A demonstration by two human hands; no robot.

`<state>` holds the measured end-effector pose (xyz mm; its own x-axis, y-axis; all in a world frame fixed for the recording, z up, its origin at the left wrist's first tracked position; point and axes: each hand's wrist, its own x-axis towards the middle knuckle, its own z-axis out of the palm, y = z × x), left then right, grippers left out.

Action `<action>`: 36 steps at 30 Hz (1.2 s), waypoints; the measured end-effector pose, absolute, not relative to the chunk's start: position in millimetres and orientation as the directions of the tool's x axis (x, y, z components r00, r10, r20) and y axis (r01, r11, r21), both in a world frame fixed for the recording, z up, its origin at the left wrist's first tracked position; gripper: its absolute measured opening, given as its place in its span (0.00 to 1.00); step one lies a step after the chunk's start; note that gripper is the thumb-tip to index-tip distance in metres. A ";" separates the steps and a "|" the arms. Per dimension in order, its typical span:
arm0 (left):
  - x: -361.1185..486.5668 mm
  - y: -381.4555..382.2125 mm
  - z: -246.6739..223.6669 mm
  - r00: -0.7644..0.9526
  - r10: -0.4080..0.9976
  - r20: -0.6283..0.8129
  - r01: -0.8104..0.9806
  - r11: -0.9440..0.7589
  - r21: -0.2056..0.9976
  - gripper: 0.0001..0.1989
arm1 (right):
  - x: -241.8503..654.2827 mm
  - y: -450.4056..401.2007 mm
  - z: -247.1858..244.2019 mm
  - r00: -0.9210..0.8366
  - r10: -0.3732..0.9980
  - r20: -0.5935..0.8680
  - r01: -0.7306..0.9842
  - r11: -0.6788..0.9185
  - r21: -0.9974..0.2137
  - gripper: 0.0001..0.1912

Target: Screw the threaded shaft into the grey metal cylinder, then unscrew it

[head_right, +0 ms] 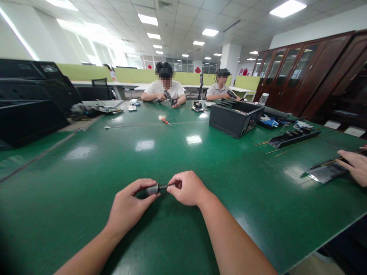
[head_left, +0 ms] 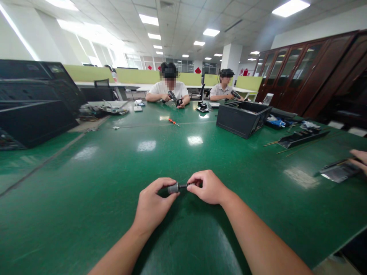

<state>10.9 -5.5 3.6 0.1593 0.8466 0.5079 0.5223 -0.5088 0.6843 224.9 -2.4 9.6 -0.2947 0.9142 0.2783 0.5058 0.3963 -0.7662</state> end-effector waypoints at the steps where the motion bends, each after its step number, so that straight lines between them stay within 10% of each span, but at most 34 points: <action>1: 10.7 -5.6 3.6 0.159 0.847 0.508 0.522 -0.509 0.685 0.08 | 225.0 -2.3 9.7 -0.295 0.914 0.280 0.504 0.398 -0.767 0.06; 36: 9.4 -2.6 1.6 0.152 0.848 0.508 0.525 -0.504 0.686 0.10 | 228.1 -0.7 9.9 -0.286 0.918 0.274 0.495 0.386 -0.779 0.06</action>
<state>9.4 -2.6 1.6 0.1520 0.8480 0.5077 0.5249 -0.5045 0.6856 228.1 -0.7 9.9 -0.2863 0.9182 0.2737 0.4947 0.3863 -0.7785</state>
